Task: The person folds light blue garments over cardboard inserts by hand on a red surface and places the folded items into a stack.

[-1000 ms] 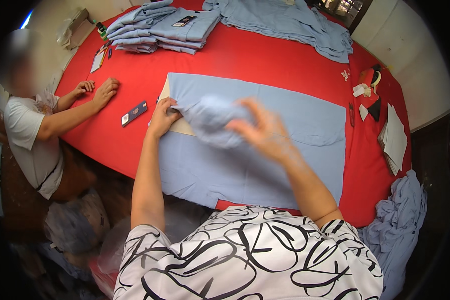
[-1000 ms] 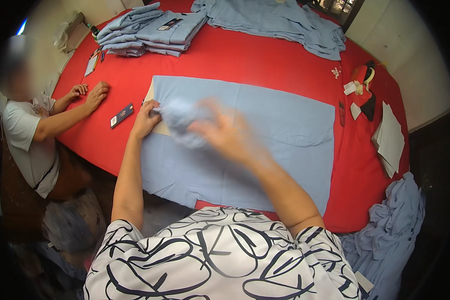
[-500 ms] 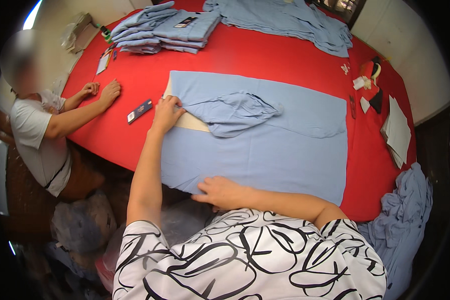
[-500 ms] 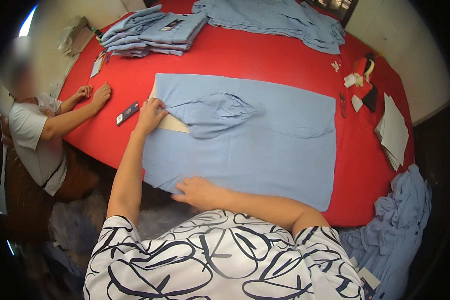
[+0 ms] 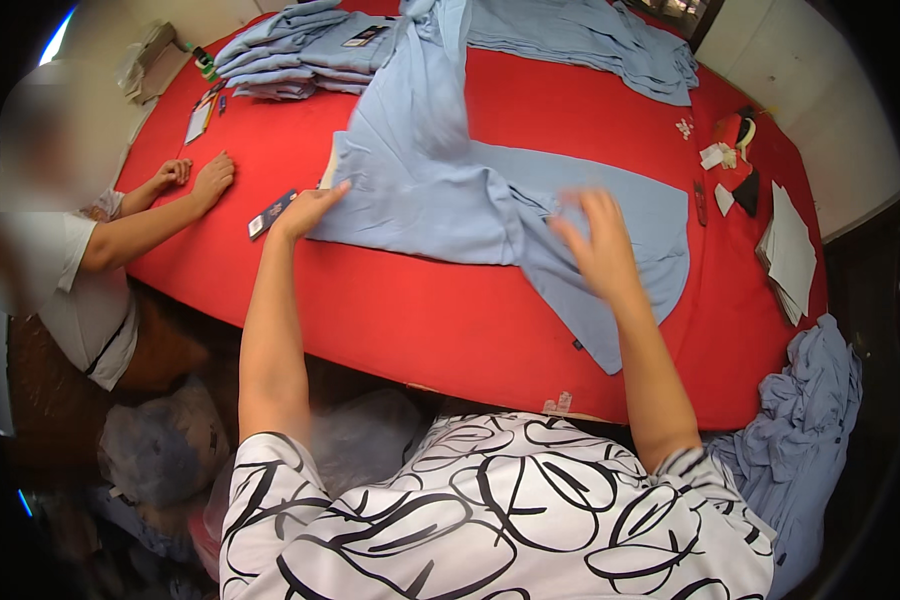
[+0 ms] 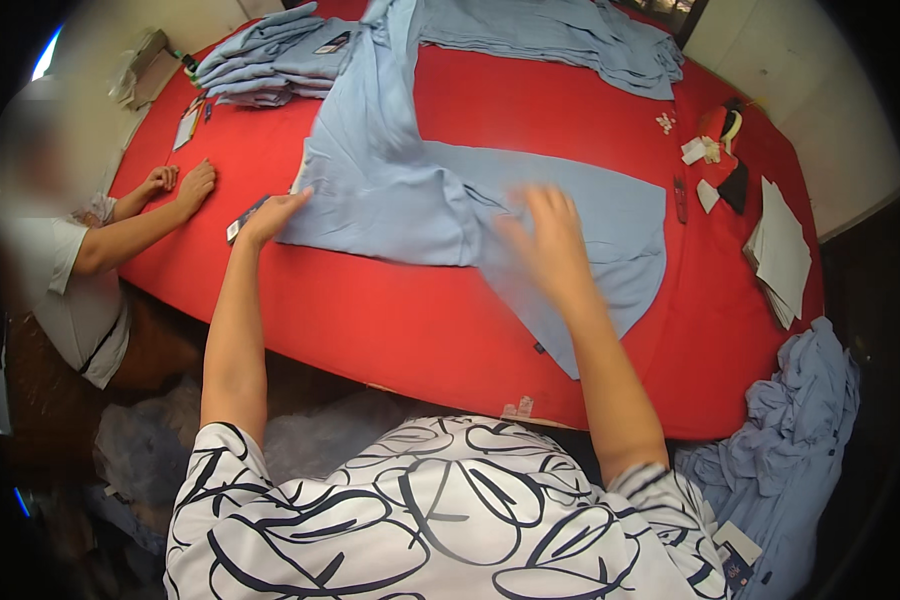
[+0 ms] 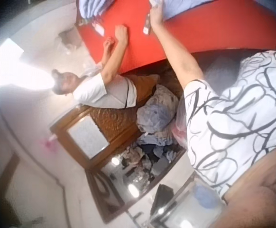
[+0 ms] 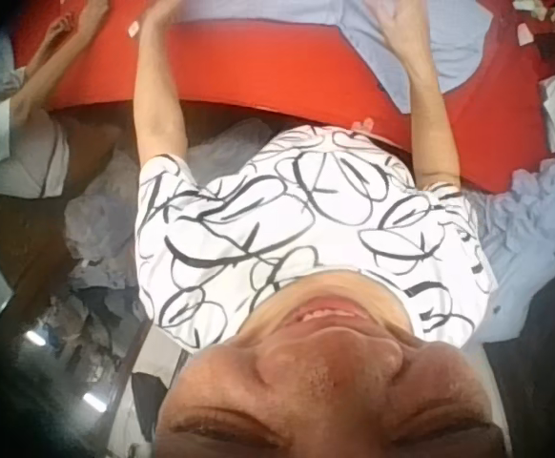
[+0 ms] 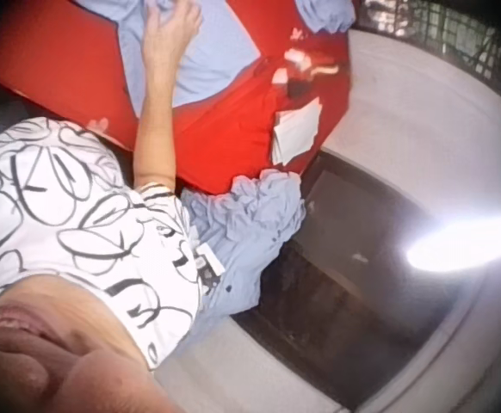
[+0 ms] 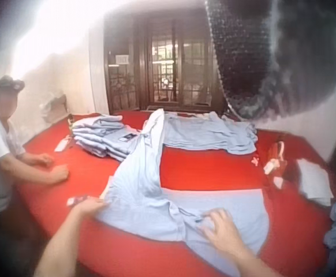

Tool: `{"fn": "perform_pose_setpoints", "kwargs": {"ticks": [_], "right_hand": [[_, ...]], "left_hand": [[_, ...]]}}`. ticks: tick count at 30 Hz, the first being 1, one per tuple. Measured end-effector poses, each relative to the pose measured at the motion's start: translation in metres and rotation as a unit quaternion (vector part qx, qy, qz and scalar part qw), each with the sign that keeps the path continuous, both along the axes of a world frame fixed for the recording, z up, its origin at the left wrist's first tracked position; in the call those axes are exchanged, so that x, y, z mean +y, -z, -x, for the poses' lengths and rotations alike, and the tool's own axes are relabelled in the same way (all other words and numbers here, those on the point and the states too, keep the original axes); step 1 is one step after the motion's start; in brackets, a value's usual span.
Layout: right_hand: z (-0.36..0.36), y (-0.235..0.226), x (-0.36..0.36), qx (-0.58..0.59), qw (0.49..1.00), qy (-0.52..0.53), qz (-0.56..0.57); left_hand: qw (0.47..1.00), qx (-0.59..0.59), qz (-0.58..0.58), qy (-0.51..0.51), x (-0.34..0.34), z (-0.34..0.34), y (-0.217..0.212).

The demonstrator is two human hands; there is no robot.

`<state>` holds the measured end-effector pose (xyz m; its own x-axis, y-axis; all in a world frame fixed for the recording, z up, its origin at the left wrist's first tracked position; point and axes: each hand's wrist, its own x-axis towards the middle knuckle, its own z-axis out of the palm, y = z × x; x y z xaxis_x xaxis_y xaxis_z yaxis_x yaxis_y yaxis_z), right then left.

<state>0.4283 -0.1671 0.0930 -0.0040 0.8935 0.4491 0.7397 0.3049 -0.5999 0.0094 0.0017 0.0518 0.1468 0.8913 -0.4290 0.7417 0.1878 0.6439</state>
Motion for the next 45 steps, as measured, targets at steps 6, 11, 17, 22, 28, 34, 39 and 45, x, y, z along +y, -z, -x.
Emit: {"fn": "perform_pose_setpoints", "kwargs": {"ticks": [6, 11, 17, 22, 28, 34, 39, 45], "right_hand": [[-0.039, 0.071, -0.182, -0.165, 0.979, 0.073, 0.092], [-0.103, 0.090, -0.146, 0.028, 0.978, 0.199, 0.059], [-0.178, 0.084, 0.003, -0.042, 0.926, 0.371, -0.048], [-0.200, 0.102, 0.034, -0.161, 0.895, 0.413, 0.045], [-0.193, 0.071, 0.038, -0.024, 0.917, 0.395, 0.049], [-0.167, 0.077, 0.052, -0.149, 0.933, 0.328, -0.003], [-0.186, 0.102, 0.050, -0.262, 0.931, 0.253, -0.005], [-0.130, 0.042, 0.115, -0.274, 0.914, 0.280, 0.108]], "left_hand": [[0.917, 0.217, -0.330, 0.047, -0.007, -0.050, 0.027], [0.858, 0.113, -0.502, 0.008, 0.014, -0.069, 0.067], [0.850, 0.119, -0.503, -0.107, 0.019, -0.067, 0.074], [0.855, 0.157, -0.479, -0.125, 0.005, -0.053, 0.073], [0.864, 0.208, -0.455, -0.053, 0.018, -0.054, 0.051], [0.828, 0.155, -0.539, -0.030, 0.041, -0.057, 0.069], [0.846, 0.145, -0.498, -0.125, 0.061, -0.050, 0.068], [0.874, 0.096, -0.461, -0.123, 0.049, -0.054, 0.065]]}}
